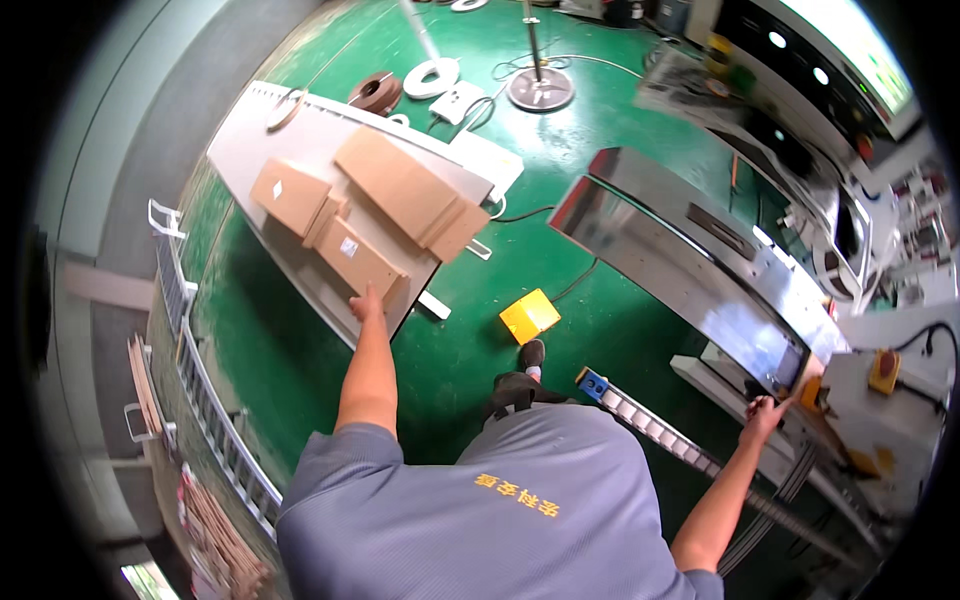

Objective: The person picks up wood panels from a stack, places them one by one onto a machine conveyor, and guides them into the processing area of the industrial wood banding or milling machine.

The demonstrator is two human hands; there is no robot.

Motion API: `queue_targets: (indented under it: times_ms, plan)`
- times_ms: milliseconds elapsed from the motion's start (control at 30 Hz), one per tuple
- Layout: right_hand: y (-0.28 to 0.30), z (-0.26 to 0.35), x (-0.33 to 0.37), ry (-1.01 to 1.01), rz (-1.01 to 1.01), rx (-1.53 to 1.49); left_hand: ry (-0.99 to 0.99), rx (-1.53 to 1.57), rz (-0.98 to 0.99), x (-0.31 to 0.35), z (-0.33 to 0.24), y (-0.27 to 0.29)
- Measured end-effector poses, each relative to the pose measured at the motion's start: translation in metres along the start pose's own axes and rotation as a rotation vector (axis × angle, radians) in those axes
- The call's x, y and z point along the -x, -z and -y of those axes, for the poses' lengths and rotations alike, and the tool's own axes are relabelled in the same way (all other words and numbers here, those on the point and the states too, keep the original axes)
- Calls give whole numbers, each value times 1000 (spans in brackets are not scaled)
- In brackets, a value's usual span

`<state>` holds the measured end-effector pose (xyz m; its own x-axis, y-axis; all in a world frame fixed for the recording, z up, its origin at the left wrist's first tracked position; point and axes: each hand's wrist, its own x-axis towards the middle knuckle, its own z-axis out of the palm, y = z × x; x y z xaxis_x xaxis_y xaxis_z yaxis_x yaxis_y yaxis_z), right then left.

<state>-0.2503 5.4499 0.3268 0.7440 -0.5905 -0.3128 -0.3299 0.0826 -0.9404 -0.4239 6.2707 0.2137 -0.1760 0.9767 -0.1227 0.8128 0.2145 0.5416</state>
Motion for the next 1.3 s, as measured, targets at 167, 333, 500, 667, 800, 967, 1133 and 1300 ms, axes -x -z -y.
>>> queue_targets:
  times_ms: [167,333,500,667,800,967,1133,1300]
  plan:
    - [-84,-4,81,21,369,72,191,565,350,-20,62,-13]
    - [-145,2,142,19,671,217,348,913,669,17,100,24]
    - [-173,1,165,-91,886,245,473,1046,991,79,110,47]
    - [-194,-3,180,12,1055,370,311,1219,999,123,64,21]
    - [-201,2,194,5,1161,365,220,1234,1301,222,-20,42]
    - [-190,5,189,-64,1165,354,90,1025,1472,344,-74,17]
    - [-152,-5,170,-112,964,280,23,792,1602,462,-101,-8]
    - [-124,-13,150,-175,757,60,-227,366,2057,515,-110,-18]
